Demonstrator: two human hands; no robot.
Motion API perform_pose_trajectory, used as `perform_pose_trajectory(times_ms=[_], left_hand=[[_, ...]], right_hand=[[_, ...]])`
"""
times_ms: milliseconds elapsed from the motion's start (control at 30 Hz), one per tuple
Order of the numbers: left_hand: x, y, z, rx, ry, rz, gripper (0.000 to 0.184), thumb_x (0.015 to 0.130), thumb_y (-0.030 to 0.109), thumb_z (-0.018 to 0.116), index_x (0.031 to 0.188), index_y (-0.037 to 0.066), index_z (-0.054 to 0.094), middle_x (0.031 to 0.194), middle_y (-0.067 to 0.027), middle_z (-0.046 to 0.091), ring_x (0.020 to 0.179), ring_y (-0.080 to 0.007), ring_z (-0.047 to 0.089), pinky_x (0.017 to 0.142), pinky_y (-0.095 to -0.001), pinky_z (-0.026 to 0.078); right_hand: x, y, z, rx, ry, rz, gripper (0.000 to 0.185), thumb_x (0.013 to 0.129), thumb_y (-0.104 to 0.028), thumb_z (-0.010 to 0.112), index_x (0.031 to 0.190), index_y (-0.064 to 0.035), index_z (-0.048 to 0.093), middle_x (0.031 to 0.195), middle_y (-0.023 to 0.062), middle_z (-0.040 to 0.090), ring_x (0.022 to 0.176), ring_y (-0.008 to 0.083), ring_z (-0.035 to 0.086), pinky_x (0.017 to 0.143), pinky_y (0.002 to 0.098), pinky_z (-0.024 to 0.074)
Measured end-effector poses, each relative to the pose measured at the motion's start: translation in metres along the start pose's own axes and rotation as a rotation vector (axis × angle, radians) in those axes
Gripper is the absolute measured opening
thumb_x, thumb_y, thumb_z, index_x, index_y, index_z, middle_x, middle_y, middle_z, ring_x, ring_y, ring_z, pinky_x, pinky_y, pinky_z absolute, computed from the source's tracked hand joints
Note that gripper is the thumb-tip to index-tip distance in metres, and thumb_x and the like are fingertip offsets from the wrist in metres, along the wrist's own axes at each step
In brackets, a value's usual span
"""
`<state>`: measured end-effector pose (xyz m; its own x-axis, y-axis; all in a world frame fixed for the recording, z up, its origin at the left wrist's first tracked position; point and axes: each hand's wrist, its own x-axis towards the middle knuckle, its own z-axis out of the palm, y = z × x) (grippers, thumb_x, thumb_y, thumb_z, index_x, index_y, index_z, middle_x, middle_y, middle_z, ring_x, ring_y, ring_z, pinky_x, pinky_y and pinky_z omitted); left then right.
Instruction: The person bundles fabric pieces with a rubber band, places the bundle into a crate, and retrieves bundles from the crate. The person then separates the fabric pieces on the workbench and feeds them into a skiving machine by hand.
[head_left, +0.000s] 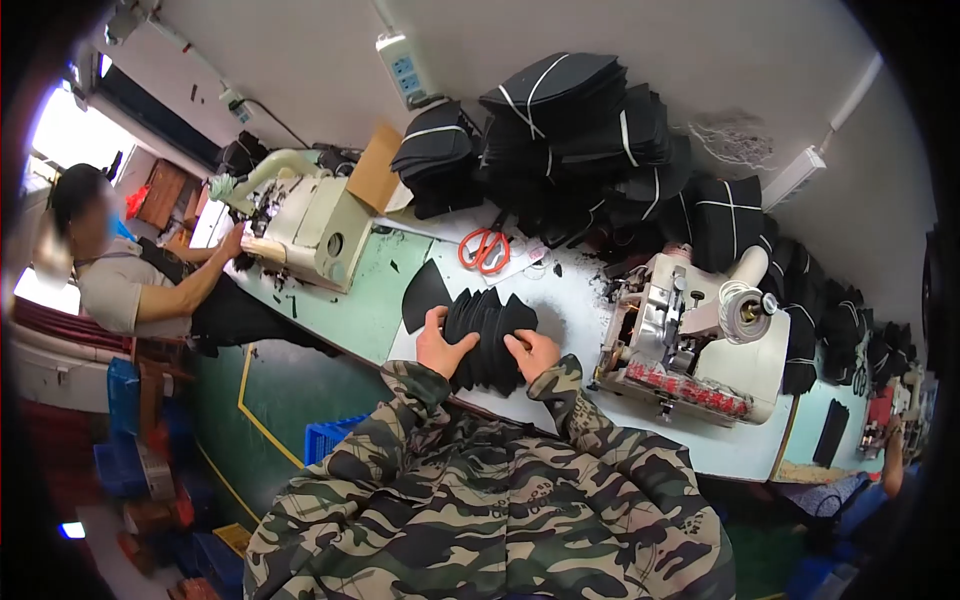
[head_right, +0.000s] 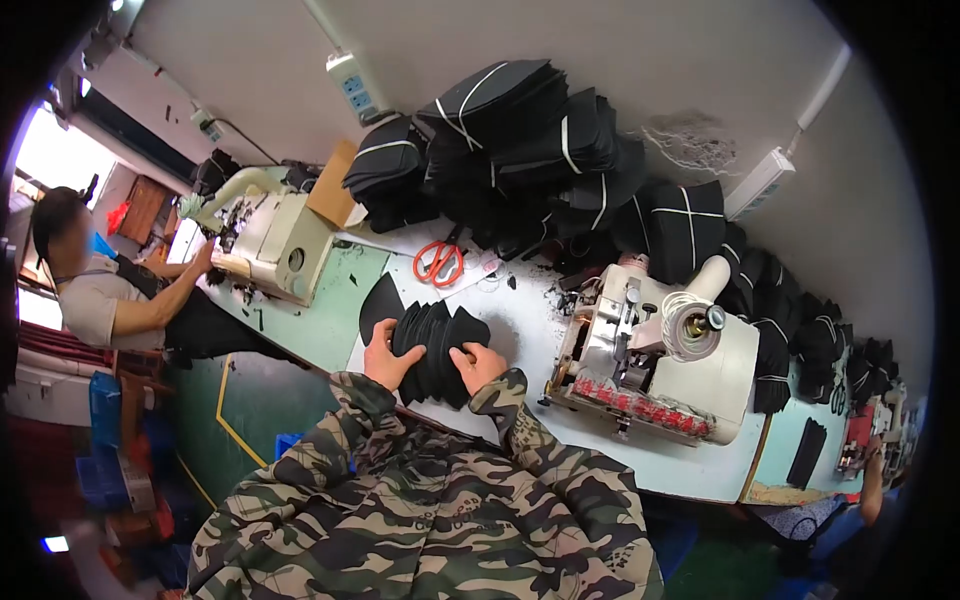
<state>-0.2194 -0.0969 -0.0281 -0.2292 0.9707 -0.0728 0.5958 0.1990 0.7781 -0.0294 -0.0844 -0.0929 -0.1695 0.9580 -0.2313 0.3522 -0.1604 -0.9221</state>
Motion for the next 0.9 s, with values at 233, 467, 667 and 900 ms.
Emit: perform_pose_trajectory(times_ms=[233,467,667,900], left_hand=[[0.016,0.006,0.008,0.297,-0.272,0.189,0.113,0.056,0.038,0.083,0.139,-0.004,0.018,0.119,-0.0258,0.044,0.110,-0.0377,0.049,0.092,-0.0392,0.043],[0.042,0.006,0.006,0.327,-0.413,0.282,0.114,0.055,0.038,0.084,0.139,-0.004,0.019,0.113,-0.0246,0.049,0.104,-0.0373,0.053,0.088,-0.0403,0.046],[0.041,0.006,0.009,0.319,-0.381,0.297,0.113,0.054,0.039,0.084,0.139,-0.003,0.020,0.113,-0.0236,0.049,0.102,-0.0373,0.054,0.085,-0.0402,0.048],[0.038,0.010,0.013,0.327,-0.367,0.269,0.112,0.054,0.038,0.084,0.139,0.000,0.021,0.114,-0.0219,0.048,0.102,-0.0378,0.053,0.083,-0.0403,0.048]], right_hand=[[0.012,-0.011,0.005,-0.111,0.007,0.011,0.041,0.080,-0.036,0.068,0.089,0.0038,0.067,0.070,0.0125,0.067,0.057,0.0160,0.064,0.056,0.0300,0.0510],[0.011,-0.011,0.005,0.058,0.016,0.153,0.026,0.077,-0.021,0.069,0.079,0.0050,0.064,0.063,0.0106,0.063,0.057,0.0133,0.062,0.049,0.0278,0.0507],[0.015,0.018,0.014,0.087,0.165,0.082,0.020,0.076,-0.011,0.063,0.069,0.0051,0.054,0.060,0.0080,0.058,0.053,0.0135,0.058,0.047,0.0283,0.0498],[0.005,0.001,0.021,-0.254,0.253,0.017,0.015,0.074,-0.008,0.060,0.078,0.0053,0.054,0.063,0.0057,0.058,0.059,0.0121,0.055,0.053,0.0330,0.0447]])
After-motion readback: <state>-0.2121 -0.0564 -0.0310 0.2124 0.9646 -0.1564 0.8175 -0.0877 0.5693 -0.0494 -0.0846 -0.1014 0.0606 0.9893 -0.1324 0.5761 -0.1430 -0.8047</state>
